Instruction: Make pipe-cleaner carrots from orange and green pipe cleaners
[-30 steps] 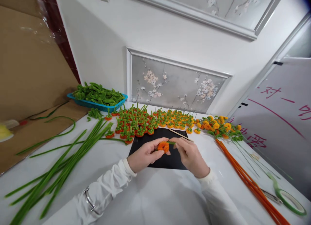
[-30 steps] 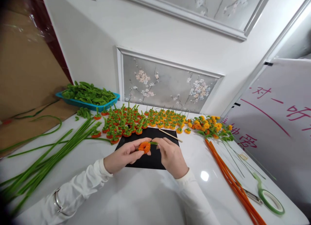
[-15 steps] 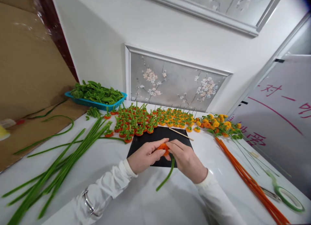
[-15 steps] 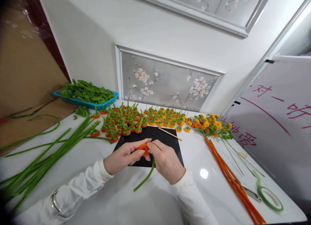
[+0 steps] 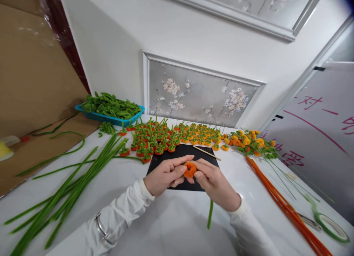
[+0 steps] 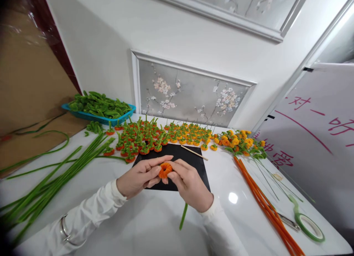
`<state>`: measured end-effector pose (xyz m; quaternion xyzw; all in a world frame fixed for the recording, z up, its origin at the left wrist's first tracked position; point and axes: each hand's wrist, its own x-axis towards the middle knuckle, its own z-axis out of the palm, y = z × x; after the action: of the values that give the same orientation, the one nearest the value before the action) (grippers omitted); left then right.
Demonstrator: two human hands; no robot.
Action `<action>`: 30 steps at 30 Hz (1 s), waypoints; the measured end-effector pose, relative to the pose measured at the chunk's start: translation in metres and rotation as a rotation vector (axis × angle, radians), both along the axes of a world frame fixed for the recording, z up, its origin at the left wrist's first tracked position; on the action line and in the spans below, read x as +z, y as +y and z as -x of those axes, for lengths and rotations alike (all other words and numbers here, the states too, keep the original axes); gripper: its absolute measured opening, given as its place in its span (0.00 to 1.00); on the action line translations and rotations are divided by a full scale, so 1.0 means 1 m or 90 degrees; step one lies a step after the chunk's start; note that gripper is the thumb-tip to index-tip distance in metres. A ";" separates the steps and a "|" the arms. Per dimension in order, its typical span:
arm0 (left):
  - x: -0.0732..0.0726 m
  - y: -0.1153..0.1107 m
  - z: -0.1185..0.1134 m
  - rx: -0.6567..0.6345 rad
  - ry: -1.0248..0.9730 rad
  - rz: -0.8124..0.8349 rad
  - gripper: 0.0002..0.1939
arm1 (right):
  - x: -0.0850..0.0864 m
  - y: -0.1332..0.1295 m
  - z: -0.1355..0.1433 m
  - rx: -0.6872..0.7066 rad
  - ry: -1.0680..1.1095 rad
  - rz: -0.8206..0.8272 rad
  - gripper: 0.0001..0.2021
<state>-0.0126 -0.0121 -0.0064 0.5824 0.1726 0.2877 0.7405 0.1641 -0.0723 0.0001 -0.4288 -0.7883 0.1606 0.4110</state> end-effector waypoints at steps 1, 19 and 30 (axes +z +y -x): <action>-0.001 0.000 0.000 -0.001 0.003 -0.001 0.32 | 0.000 -0.001 0.001 0.010 -0.017 -0.016 0.15; 0.000 -0.004 -0.005 0.094 0.041 -0.136 0.19 | -0.007 0.004 0.000 -0.044 0.080 0.045 0.13; 0.000 -0.007 -0.005 0.178 0.116 -0.255 0.20 | -0.001 0.001 0.013 0.019 0.120 0.088 0.08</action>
<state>-0.0074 -0.0191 -0.0061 0.7113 0.2567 0.3621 0.5449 0.1515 -0.0715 -0.0010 -0.4274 -0.7394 0.2605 0.4502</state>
